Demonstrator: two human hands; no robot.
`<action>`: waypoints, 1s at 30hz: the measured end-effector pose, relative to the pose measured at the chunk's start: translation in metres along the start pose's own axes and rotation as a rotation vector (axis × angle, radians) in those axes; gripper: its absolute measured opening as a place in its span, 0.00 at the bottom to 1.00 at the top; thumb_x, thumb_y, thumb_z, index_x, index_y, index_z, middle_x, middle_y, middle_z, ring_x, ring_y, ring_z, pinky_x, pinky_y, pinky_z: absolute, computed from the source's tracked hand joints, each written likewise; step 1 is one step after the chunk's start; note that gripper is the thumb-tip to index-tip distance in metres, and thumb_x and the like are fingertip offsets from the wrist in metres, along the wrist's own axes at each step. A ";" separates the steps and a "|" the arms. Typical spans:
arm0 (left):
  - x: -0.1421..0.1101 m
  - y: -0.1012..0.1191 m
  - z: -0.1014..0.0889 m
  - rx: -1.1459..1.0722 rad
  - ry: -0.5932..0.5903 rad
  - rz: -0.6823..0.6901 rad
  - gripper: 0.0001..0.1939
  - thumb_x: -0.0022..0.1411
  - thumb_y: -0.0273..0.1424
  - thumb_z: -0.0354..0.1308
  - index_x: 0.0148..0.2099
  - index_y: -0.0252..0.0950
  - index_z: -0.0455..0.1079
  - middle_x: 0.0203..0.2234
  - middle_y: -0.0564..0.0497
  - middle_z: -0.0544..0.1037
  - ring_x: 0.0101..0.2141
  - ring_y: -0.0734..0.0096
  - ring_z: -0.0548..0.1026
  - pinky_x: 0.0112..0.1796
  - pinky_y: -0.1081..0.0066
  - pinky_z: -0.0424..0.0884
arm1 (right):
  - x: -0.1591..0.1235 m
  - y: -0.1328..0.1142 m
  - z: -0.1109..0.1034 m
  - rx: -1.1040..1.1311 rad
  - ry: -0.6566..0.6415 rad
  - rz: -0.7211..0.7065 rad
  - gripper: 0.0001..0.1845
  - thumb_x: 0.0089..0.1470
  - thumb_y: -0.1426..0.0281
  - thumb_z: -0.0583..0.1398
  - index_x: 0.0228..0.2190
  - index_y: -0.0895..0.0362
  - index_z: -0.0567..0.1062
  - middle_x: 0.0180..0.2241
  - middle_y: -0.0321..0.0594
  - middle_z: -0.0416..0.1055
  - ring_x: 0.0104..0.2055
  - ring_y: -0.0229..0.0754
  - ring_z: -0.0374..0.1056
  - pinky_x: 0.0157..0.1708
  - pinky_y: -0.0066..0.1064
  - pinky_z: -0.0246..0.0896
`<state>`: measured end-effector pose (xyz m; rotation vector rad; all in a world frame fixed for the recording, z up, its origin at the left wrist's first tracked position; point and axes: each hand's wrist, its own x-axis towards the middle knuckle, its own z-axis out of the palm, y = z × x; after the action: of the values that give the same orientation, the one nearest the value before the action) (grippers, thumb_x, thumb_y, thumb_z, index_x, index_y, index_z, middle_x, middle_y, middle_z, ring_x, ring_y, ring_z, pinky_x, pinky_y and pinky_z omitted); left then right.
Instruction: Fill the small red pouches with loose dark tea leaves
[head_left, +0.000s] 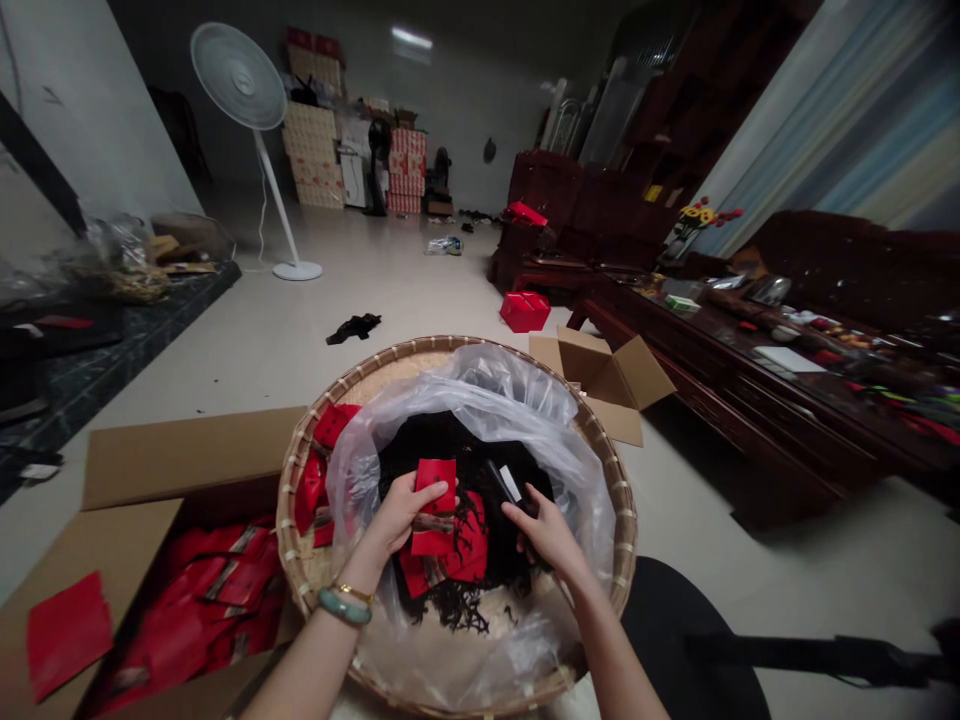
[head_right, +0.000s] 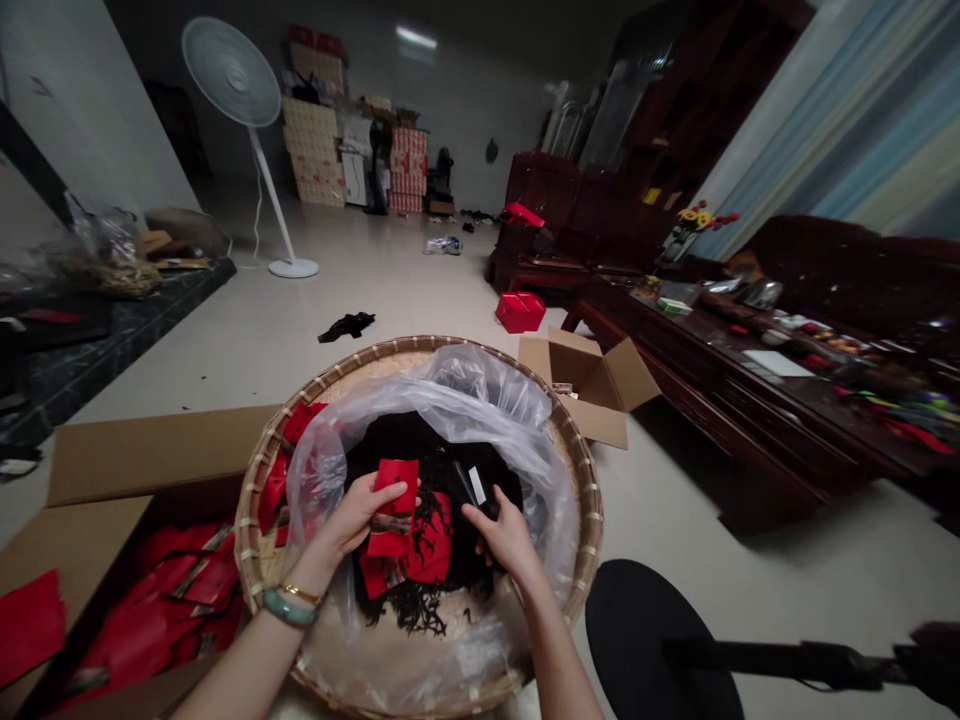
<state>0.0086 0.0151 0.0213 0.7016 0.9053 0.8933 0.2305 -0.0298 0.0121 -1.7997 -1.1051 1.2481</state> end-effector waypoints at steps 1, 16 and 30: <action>-0.001 0.001 0.001 0.014 -0.011 -0.016 0.21 0.43 0.35 0.68 0.38 0.30 0.69 0.27 0.44 0.79 0.27 0.60 0.78 0.25 0.64 0.76 | -0.003 -0.003 -0.002 -0.007 -0.043 -0.020 0.46 0.46 0.56 0.61 0.59 0.67 0.51 0.16 0.32 0.66 0.12 0.35 0.58 0.08 0.23 0.48; -0.005 -0.002 0.004 0.159 -0.143 -0.061 0.21 0.42 0.35 0.68 0.38 0.29 0.71 0.27 0.45 0.80 0.23 0.63 0.78 0.23 0.66 0.75 | -0.001 -0.070 -0.017 -0.541 -0.301 -0.639 0.20 0.53 0.60 0.58 0.45 0.57 0.73 0.35 0.40 0.67 0.36 0.41 0.64 0.37 0.31 0.60; -0.007 -0.001 0.007 0.187 -0.140 -0.107 0.25 0.41 0.36 0.69 0.40 0.29 0.67 0.26 0.47 0.79 0.23 0.58 0.78 0.25 0.60 0.76 | -0.003 -0.082 -0.003 -0.618 -0.303 -0.653 0.15 0.50 0.66 0.61 0.41 0.57 0.76 0.36 0.42 0.73 0.38 0.43 0.68 0.37 0.29 0.58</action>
<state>0.0129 0.0071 0.0266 0.8578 0.8997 0.6615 0.2115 0.0011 0.0853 -1.4430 -2.2167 0.8309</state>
